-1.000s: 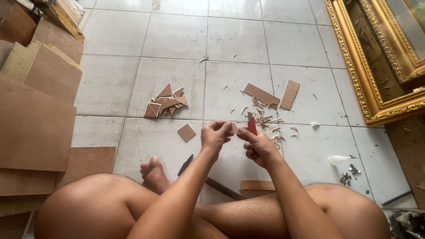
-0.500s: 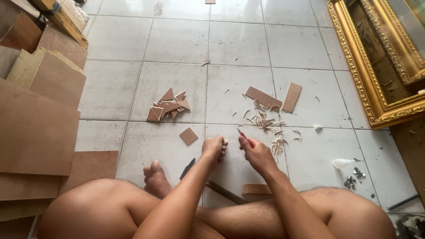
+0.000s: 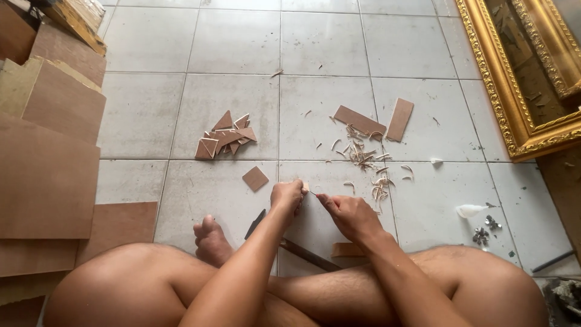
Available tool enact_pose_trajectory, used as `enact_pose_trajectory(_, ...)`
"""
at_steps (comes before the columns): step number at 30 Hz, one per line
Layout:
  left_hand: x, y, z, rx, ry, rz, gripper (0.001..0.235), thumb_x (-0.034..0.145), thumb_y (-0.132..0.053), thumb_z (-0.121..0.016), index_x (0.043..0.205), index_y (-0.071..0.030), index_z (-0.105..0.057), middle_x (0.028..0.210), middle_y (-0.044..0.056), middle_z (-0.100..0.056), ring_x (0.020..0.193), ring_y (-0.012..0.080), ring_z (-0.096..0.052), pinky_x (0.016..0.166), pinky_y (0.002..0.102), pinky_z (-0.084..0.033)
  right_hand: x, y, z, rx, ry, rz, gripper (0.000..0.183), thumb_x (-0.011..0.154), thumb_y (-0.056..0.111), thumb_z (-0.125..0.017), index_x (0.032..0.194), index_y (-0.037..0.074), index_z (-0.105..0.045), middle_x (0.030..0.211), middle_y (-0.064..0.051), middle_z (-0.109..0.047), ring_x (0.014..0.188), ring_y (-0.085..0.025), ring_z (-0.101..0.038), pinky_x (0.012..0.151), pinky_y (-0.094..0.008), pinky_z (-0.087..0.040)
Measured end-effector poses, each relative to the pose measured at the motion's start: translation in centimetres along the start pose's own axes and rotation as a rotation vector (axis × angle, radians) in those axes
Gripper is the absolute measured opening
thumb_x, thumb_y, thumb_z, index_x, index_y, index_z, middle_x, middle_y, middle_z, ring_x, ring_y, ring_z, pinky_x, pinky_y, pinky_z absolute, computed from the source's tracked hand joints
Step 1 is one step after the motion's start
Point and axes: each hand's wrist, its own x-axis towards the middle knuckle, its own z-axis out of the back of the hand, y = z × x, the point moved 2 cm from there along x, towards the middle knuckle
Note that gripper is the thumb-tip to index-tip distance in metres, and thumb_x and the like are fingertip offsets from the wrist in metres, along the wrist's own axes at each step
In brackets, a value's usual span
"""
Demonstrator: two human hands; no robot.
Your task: The person sits on the floor and uses a red utility knife to scrape and shape small rectangular pieces of wood. They hold the wood with one hand and carefully shave off thin layers with the knife, creating wood shavings that accumulate on the floor.
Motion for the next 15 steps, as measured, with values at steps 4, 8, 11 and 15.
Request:
enact_pose_trajectory(4,0.0,-0.1,-0.1,-0.018,-0.014,-0.001,0.024,0.082,-0.016,-0.067,0.062,-0.004,-0.074,0.045,0.005,-0.046,0.033,0.016,-0.046,0.035,0.034,-0.038,0.0,0.5,-0.1,-0.024,0.0,-0.002,0.084,0.114,0.072,-0.044,0.065,0.009,-0.07,0.061,-0.023,-0.063,0.064,-0.037,-0.066,0.066,-0.049,-0.052)
enact_pose_trajectory(8,0.1,-0.1,-0.1,-0.015,-0.013,-0.005,0.024,0.081,-0.017,-0.067,0.061,-0.005,-0.073,0.044,0.005,-0.046,0.032,0.0149,-0.045,0.035,0.034,-0.038,0.0,0.6,0.1,-0.092,0.015,-0.016,0.085,0.113,0.077,-0.042,0.071,0.01,-0.073,0.066,-0.023,-0.069,0.072,-0.04,-0.074,0.069,-0.05,-0.056)
enact_pose_trajectory(11,0.4,-0.1,-0.2,-0.008,-0.011,0.0,0.023,0.081,-0.017,-0.067,0.061,-0.005,-0.072,0.045,0.004,-0.046,0.033,0.0141,-0.044,0.035,0.034,-0.038,0.0,0.9,0.1,-0.124,0.021,-0.018,0.085,0.113,0.077,-0.04,0.072,0.012,-0.074,0.066,-0.021,-0.07,0.071,-0.039,-0.075,0.069,-0.049,-0.057)
enact_pose_trajectory(15,1.5,0.8,-0.9,-0.046,-0.018,0.02,0.023,0.082,-0.018,-0.066,0.065,-0.005,-0.075,0.047,0.003,-0.047,0.034,0.0122,-0.043,0.036,0.031,-0.036,0.3,0.7,-0.1,-0.14,0.002,0.001,0.088,0.114,0.079,-0.037,0.073,0.011,-0.074,0.064,-0.02,-0.069,0.071,-0.039,-0.075,0.067,-0.049,-0.058)
